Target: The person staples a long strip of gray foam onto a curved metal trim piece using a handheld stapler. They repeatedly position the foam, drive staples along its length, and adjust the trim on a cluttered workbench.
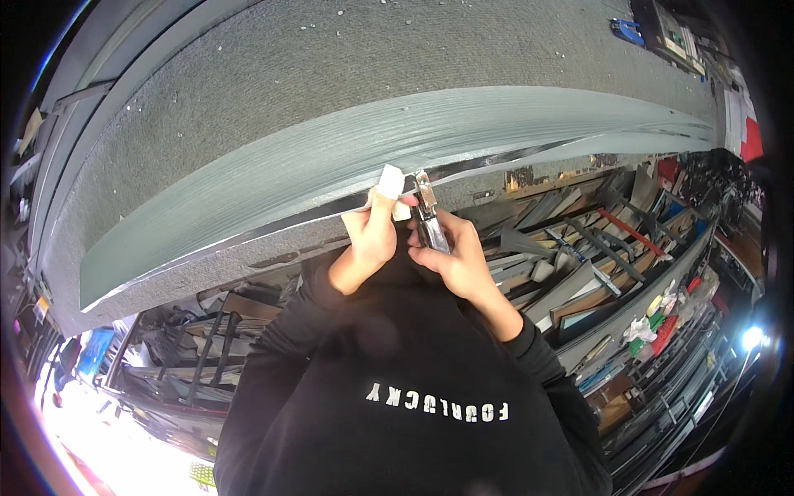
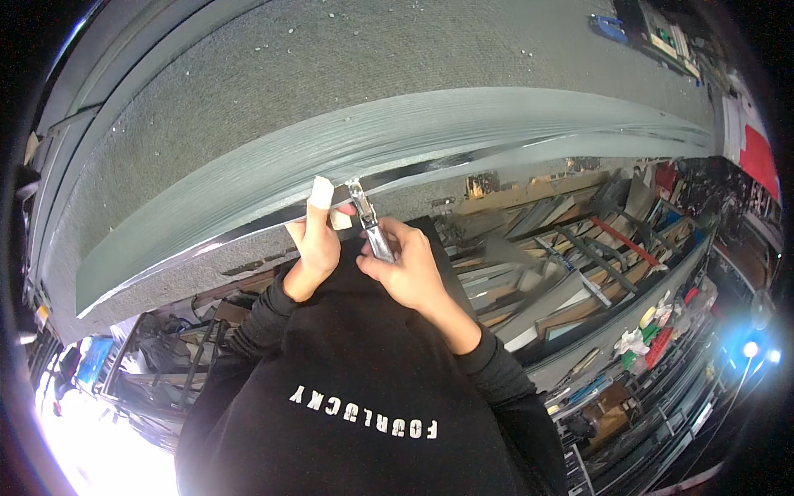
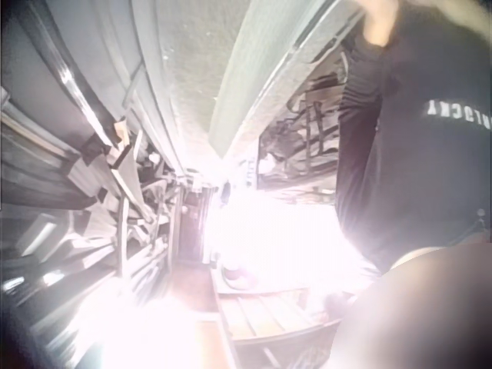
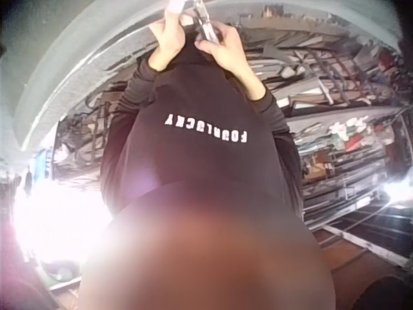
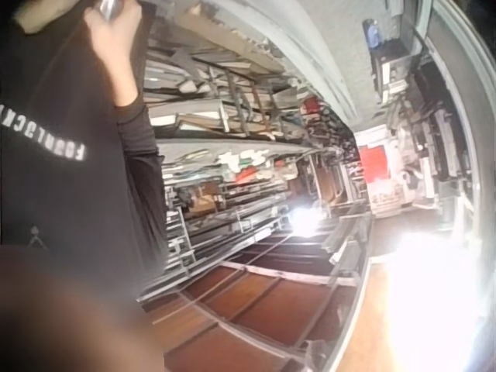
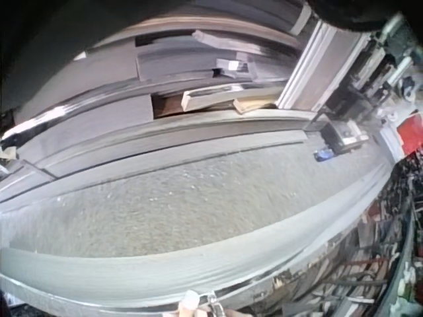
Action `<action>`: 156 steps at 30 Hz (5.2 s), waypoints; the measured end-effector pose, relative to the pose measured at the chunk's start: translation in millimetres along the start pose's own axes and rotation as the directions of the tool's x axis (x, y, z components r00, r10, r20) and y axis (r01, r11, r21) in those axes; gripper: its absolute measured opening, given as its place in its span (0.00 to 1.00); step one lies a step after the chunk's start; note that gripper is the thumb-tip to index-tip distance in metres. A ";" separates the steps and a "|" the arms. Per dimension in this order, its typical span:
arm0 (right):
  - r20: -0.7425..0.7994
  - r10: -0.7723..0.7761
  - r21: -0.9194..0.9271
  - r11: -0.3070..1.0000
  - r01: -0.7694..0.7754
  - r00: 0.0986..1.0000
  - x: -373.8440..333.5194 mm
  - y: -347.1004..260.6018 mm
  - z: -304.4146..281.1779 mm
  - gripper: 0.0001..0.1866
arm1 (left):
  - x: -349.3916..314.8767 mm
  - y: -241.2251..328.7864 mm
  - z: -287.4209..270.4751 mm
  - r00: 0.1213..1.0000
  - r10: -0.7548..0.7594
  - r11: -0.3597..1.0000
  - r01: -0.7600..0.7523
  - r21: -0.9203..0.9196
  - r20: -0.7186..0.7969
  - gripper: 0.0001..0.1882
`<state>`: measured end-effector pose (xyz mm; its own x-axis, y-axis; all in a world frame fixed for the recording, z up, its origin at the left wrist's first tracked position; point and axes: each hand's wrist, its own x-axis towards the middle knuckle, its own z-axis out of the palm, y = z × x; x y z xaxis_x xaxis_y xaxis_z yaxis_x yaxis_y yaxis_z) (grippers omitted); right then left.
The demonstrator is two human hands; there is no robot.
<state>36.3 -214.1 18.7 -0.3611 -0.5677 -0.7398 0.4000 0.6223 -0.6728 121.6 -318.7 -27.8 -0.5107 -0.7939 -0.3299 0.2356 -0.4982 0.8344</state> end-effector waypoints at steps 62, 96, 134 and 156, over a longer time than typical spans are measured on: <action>0.025 -0.095 0.156 0.984 0.090 0.995 -15.5 -3.7 5.7 0.31 | -0.9 14.9 15.3 0.996 0.083 0.995 -0.084 0.049 0.006 0.14; 0.077 -0.070 0.029 0.997 0.068 0.995 -15.2 -17.8 -6.7 0.32 | 4.3 9.1 11.8 0.997 0.078 0.994 -0.080 0.075 0.020 0.15; -0.413 -0.545 -0.506 0.803 0.314 0.730 -35.8 -100.6 -194.1 0.31 | 11.5 22.5 1.9 0.969 -0.220 0.867 0.248 0.432 -0.115 0.25; -0.066 -0.734 -0.802 0.442 0.402 0.676 64.2 -79.0 -497.4 0.37 | 16.4 -30.7 26.3 0.621 0.098 0.877 0.316 0.363 -0.778 0.24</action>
<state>-437.4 -31.7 23.2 -0.5931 -0.8051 -0.0070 -0.6436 0.4793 -0.5967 84.2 -307.2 -47.2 0.3492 -0.8127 -0.4665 -0.2551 -0.5615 0.7872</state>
